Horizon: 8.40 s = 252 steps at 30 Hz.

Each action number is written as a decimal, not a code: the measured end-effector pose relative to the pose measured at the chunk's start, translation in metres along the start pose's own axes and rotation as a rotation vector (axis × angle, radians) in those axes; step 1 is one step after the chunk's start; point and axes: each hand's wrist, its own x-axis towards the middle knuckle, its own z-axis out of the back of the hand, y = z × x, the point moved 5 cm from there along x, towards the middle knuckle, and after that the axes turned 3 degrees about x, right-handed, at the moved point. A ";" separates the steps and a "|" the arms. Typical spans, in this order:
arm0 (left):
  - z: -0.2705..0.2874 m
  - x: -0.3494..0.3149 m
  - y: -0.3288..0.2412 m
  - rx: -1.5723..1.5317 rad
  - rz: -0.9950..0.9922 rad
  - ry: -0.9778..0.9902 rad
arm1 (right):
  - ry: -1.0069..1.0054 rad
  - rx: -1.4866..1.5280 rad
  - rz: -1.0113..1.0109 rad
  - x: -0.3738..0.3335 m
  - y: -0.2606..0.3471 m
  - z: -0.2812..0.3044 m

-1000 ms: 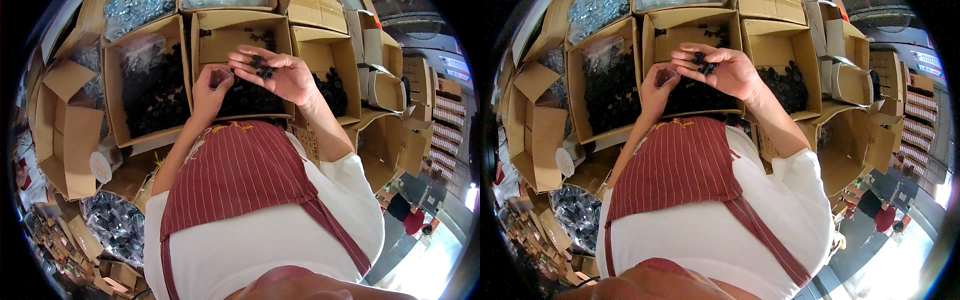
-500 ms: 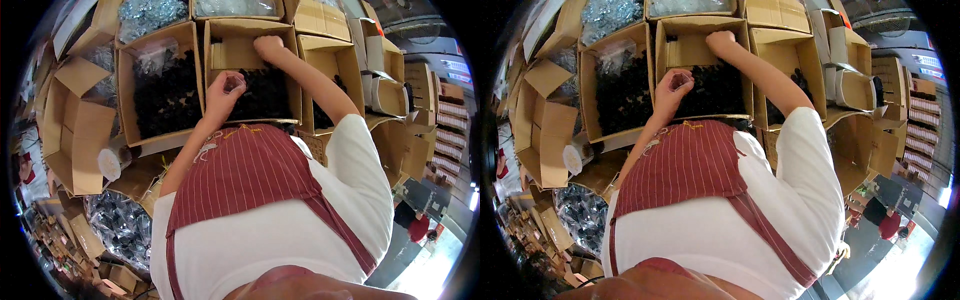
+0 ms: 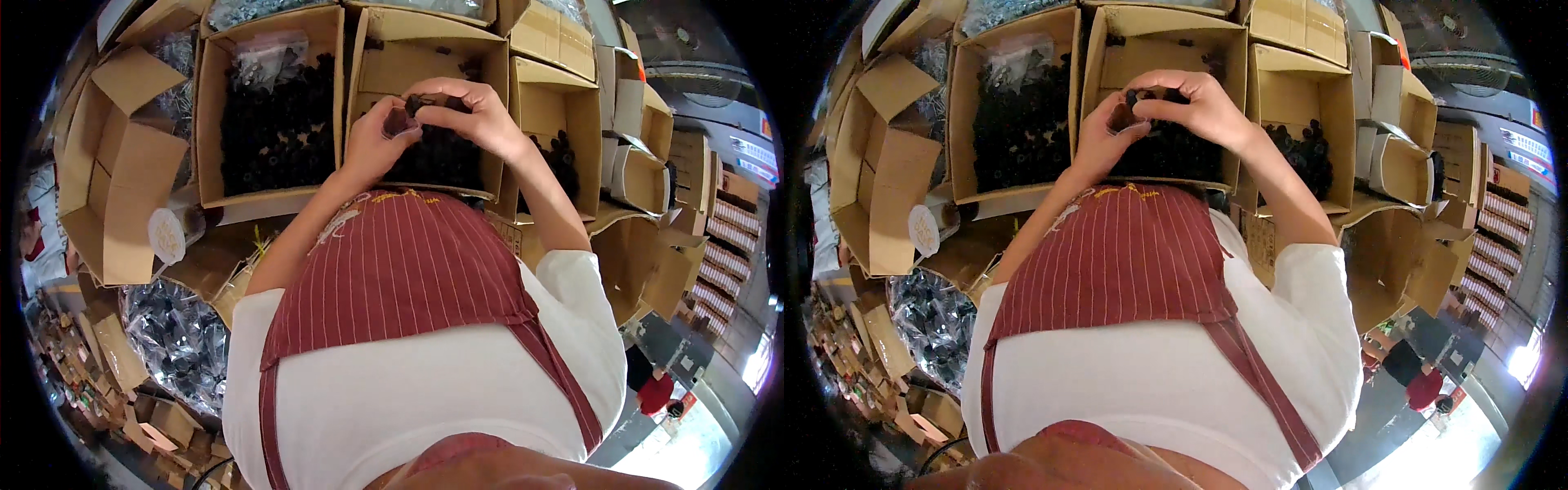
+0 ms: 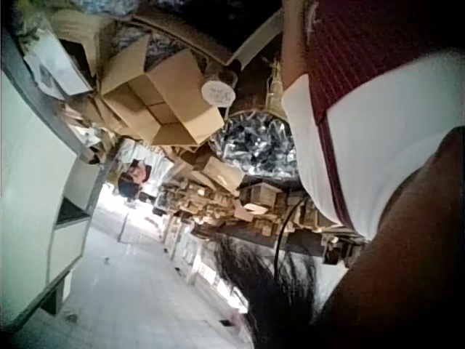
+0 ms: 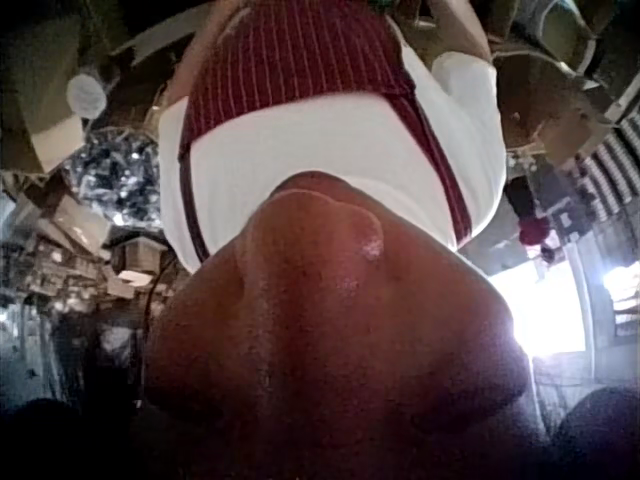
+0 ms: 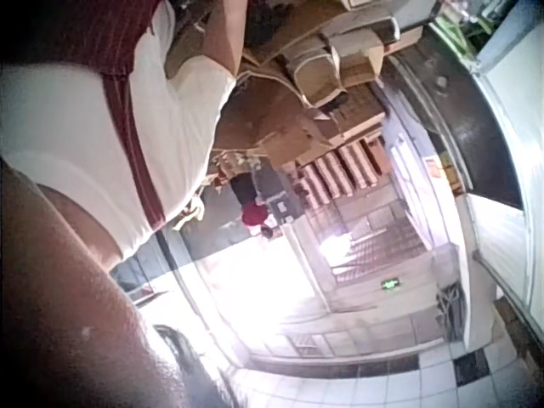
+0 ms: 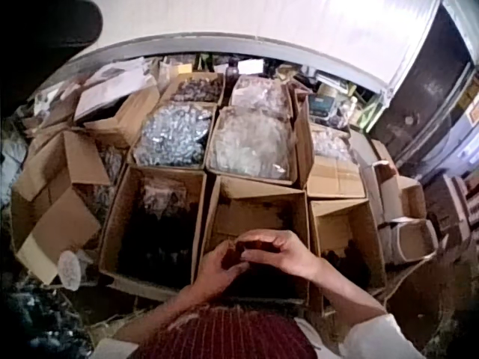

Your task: Counting small black plastic components and putting them into a small plastic bag.

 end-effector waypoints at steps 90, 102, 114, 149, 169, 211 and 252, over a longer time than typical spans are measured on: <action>0.007 -0.002 -0.006 0.060 0.029 -0.067 | 0.192 -0.440 0.257 0.031 0.014 -0.006; 0.005 0.000 -0.009 -0.025 0.040 0.023 | 0.025 -1.108 -0.234 0.134 -0.160 -0.008; 0.005 -0.001 -0.016 0.076 0.040 -0.020 | -0.002 -0.609 0.303 0.014 0.014 0.000; -0.001 -0.002 -0.011 -0.097 0.032 0.004 | -0.765 -0.091 -0.932 -0.189 -0.110 0.159; -0.001 0.000 -0.011 -0.112 0.125 0.003 | -0.681 1.626 0.137 -0.154 -0.054 0.099; -0.004 -0.001 -0.018 -0.109 0.112 0.040 | -0.614 -0.958 -0.652 -0.096 -0.187 0.193; 0.002 -0.002 -0.009 -0.183 0.126 0.001 | -0.311 1.548 -0.132 -0.015 0.011 0.000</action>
